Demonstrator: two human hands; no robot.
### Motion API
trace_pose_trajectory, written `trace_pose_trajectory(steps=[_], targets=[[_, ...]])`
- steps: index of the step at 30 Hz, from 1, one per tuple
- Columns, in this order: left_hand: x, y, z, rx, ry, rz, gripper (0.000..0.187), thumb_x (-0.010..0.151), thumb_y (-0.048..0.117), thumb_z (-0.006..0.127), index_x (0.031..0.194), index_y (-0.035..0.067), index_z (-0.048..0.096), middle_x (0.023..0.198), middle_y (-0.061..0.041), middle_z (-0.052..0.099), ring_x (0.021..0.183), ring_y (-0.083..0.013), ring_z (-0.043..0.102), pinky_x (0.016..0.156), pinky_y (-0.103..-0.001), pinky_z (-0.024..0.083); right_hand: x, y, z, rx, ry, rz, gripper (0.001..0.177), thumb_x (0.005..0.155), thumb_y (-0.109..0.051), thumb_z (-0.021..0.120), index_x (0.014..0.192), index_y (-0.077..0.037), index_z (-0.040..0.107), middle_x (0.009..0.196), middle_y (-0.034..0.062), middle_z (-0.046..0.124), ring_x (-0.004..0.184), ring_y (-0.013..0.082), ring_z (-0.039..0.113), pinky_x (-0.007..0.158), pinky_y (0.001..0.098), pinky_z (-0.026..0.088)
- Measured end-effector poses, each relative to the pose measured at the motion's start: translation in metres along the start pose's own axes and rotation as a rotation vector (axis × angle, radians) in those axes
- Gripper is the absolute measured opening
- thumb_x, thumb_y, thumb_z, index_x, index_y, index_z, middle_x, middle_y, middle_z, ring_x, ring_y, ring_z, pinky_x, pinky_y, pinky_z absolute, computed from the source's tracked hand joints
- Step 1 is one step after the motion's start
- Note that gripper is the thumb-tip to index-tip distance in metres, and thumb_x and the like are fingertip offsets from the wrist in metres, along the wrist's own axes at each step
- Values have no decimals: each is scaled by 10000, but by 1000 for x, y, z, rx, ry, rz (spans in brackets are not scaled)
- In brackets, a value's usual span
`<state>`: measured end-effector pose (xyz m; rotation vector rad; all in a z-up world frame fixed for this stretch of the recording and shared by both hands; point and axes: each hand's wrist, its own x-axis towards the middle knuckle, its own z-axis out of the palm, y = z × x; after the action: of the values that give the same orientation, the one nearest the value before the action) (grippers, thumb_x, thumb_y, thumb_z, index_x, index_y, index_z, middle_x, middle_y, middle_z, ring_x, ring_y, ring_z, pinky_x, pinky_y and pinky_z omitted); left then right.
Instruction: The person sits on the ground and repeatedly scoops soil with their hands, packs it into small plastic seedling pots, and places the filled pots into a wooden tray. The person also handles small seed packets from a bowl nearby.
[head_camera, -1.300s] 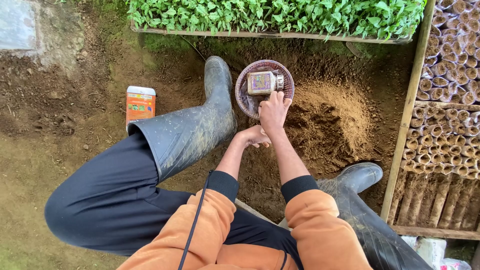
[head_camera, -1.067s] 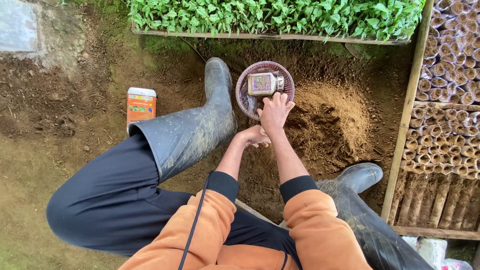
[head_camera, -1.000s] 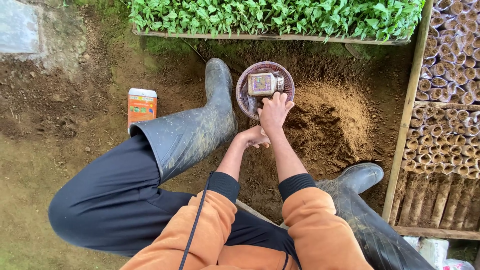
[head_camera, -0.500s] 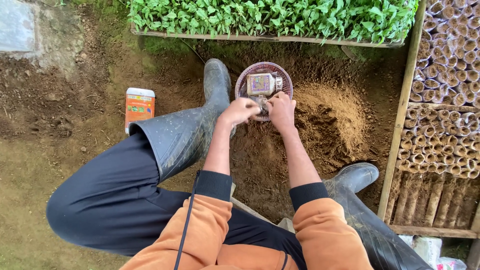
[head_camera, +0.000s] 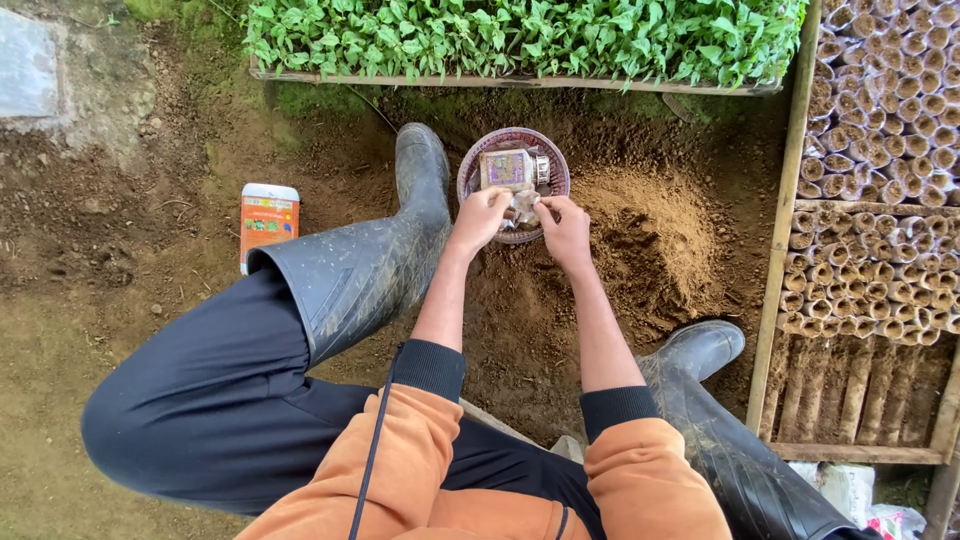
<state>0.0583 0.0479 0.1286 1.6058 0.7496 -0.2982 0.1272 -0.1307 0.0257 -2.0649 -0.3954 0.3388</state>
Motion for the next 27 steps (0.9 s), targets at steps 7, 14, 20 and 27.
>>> trace_pose_trajectory(steps=[7,14,20,27], targets=[[10,-8,3,-86,75,177,221,833,182,734,1019,69,771,787,-82,763,709,-126,728,754,-268,559,-11,-44,-8,167,-32,67,88,942,-155,748,1020,-159,787,932,50,758,897,219,747,699,344,570],[13,-15,1,-12,78,189,128,833,124,729,950,109,779,738,-41,752,650,-104,727,676,-222,532,-15,-76,-15,382,-43,198,263,1005,-107,587,1259,-56,627,1094,154,722,887,164,679,743,287,566],[38,-48,-4,355,153,66,256,853,153,746,1107,185,753,853,-49,757,860,-221,741,780,-361,586,-3,-65,-11,166,-55,80,351,982,-48,589,1330,-7,584,1103,240,699,907,319,716,737,390,596],[37,-44,-12,239,246,63,262,805,83,765,1066,111,774,915,-109,783,851,-252,769,773,-380,606,-6,-43,-2,-51,-1,-21,252,904,-76,686,1145,-118,747,945,108,757,771,248,730,648,333,579]])
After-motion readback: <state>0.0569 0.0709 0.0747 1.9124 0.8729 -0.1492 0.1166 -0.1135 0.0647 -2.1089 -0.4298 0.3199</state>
